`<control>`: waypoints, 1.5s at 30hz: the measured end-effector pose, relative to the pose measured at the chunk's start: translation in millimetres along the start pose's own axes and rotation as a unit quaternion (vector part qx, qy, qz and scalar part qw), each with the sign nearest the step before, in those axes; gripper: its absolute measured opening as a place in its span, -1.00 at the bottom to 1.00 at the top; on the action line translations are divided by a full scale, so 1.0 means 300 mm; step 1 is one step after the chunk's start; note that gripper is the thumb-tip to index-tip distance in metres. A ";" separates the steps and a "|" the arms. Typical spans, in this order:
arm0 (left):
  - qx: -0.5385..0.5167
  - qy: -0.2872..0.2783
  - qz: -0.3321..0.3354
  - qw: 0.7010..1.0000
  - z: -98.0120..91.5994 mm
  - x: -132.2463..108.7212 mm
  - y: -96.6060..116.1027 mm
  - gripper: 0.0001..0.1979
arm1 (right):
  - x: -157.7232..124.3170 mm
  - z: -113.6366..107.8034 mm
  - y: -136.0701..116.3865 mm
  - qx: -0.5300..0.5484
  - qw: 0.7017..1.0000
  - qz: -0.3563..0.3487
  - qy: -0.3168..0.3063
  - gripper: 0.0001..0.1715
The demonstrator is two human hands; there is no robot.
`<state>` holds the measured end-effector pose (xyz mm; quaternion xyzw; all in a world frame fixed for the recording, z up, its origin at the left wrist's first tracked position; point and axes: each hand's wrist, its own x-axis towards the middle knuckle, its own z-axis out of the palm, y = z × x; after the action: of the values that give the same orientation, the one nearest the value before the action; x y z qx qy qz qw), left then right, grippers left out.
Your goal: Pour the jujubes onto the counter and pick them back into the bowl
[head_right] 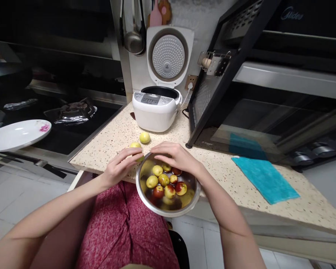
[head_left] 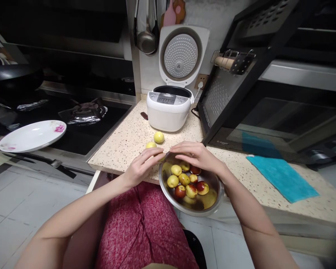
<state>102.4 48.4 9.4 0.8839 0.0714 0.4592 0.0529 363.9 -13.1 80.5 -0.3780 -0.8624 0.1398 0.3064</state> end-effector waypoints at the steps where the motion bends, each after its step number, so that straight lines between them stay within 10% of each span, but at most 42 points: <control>1: -0.004 0.006 0.015 1.000 -0.002 0.002 0.011 -0.53 | 0.001 0.002 -0.012 0.012 1.000 -0.009 -0.002 -0.66; 20: 0.004 0.013 0.118 0.993 -0.017 0.023 0.058 -0.61 | 0.010 0.021 -0.096 0.072 0.997 0.031 -0.002 -0.58; 31: -0.015 -0.089 0.189 0.978 -0.027 0.000 -0.011 -0.46 | -0.047 -0.109 -0.041 0.031 0.975 0.050 -0.215 -0.63; 45: 0.050 -0.053 0.189 0.979 -0.019 -0.020 -0.031 -0.43 | -0.037 -0.046 -0.086 -0.055 0.973 0.074 -0.211 -0.69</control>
<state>93.7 56.6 6.3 0.9059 -0.0765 0.4096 -0.0754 363.9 -38.4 98.7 -0.4189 -0.8837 0.1906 0.0854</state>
